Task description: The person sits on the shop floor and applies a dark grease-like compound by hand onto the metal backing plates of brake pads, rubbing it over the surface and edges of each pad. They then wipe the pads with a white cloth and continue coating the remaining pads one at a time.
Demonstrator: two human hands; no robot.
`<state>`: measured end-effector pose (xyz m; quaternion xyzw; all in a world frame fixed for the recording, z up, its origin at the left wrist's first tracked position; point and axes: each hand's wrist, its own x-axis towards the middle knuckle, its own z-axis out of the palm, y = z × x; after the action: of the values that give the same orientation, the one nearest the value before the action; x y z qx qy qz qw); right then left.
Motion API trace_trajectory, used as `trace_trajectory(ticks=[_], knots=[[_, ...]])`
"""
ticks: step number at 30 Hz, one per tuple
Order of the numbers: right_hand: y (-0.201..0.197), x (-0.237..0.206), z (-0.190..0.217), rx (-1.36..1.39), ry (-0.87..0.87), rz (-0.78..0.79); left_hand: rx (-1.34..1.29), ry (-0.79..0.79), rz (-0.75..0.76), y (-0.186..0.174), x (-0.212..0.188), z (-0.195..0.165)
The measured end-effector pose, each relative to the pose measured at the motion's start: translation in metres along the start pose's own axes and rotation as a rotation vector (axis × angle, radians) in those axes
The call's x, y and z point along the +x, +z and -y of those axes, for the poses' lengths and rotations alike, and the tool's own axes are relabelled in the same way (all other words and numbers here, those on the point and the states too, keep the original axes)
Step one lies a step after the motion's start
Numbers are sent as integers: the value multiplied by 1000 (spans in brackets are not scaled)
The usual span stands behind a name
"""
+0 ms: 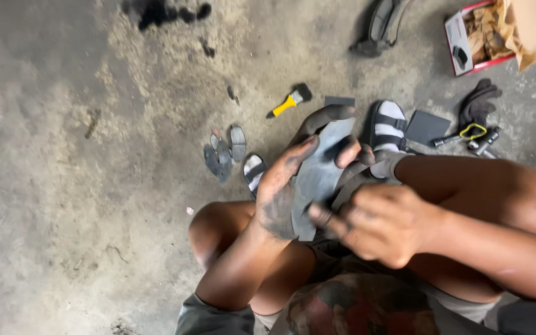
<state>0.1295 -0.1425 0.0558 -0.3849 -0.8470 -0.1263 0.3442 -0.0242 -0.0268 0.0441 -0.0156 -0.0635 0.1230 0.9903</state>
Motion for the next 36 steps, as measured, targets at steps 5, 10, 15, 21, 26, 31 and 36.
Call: trace_trajectory(ticks=[5,10,15,21,26,31,36], knots=[[1,0,0,11,60,2,-159,-79,-215,-4,7,-1],[1,-2,-5,-68,171,31,-111,15,-19,-12,8,-4],[4,-4,-9,-131,91,-12,-198,-25,66,-21,10,-6],[4,-5,-5,17,57,45,-47,31,-123,-25,11,-4],[7,-6,-6,-52,116,45,-190,-145,-51,-25,14,-10],[9,-6,-5,-119,89,34,108,21,-122,-25,15,-12],[10,-6,-4,3,74,37,-39,-41,-122,-22,15,-8]])
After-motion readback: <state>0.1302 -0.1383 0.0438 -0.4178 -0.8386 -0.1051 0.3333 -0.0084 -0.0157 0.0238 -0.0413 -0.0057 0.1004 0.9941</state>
